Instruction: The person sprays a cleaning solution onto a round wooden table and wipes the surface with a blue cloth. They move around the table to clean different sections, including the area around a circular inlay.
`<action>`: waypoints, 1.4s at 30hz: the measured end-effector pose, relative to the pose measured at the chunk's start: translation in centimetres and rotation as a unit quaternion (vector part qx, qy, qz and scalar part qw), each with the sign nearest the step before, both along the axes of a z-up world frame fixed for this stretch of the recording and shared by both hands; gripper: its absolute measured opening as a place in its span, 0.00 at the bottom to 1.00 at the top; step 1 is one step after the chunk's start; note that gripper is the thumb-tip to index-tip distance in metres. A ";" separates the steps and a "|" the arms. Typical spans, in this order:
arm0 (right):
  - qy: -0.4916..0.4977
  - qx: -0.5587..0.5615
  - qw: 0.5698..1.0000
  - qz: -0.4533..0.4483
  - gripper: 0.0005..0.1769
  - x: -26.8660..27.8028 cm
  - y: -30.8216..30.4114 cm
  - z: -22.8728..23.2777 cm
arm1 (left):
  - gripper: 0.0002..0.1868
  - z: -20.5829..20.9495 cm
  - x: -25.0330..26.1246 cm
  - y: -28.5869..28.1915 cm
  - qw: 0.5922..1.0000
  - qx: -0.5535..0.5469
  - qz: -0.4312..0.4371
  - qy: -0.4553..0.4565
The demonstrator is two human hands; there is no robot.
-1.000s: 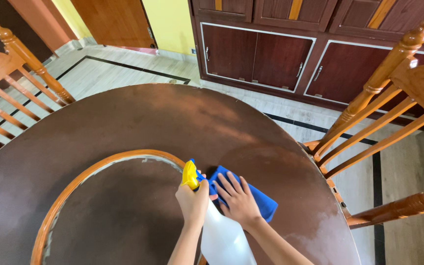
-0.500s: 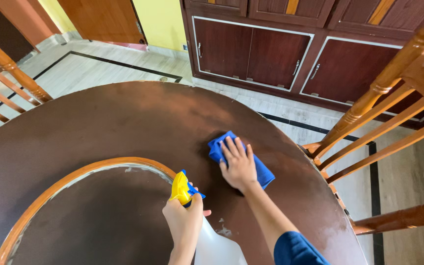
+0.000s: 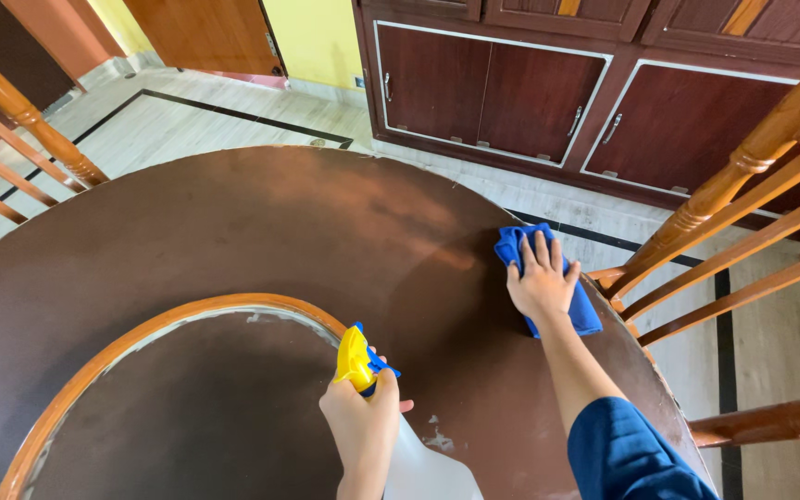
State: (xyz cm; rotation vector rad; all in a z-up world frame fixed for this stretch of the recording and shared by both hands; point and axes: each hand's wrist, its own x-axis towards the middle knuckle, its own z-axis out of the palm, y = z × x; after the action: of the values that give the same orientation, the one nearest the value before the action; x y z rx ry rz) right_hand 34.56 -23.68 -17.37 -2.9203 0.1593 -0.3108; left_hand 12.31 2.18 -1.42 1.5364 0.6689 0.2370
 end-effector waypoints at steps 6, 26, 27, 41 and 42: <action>-0.046 -0.004 0.998 0.039 0.35 -3.5 -0.7 0.7 | 0.18 -0.6 -0.6 -0.5 0.999 -0.046 0.005 0.008; 0.019 -0.014 0.892 0.451 0.32 -13.0 16.4 9.3 | 0.20 -1.2 -1.0 -0.1 0.999 -0.045 -0.005 0.021; 0.021 -0.014 0.895 0.446 0.33 -12.4 16.6 9.2 | 0.20 -1.3 -1.0 -0.2 0.999 -0.044 -0.007 0.025; -0.050 -0.005 0.962 0.270 0.31 0.7 16.4 3.8 | 0.23 -1.5 -0.4 -0.2 1.000 -0.023 0.015 0.004; -0.044 -0.003 0.965 0.257 0.31 1.7 15.9 3.4 | 0.23 -1.6 -0.4 -0.2 0.999 -0.023 0.021 0.009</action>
State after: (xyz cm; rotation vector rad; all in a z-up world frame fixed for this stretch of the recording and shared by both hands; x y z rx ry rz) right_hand 36.28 -7.74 -13.98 -2.8098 -0.6036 -0.3476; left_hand 11.87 1.93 -3.02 1.4826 0.7178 0.2379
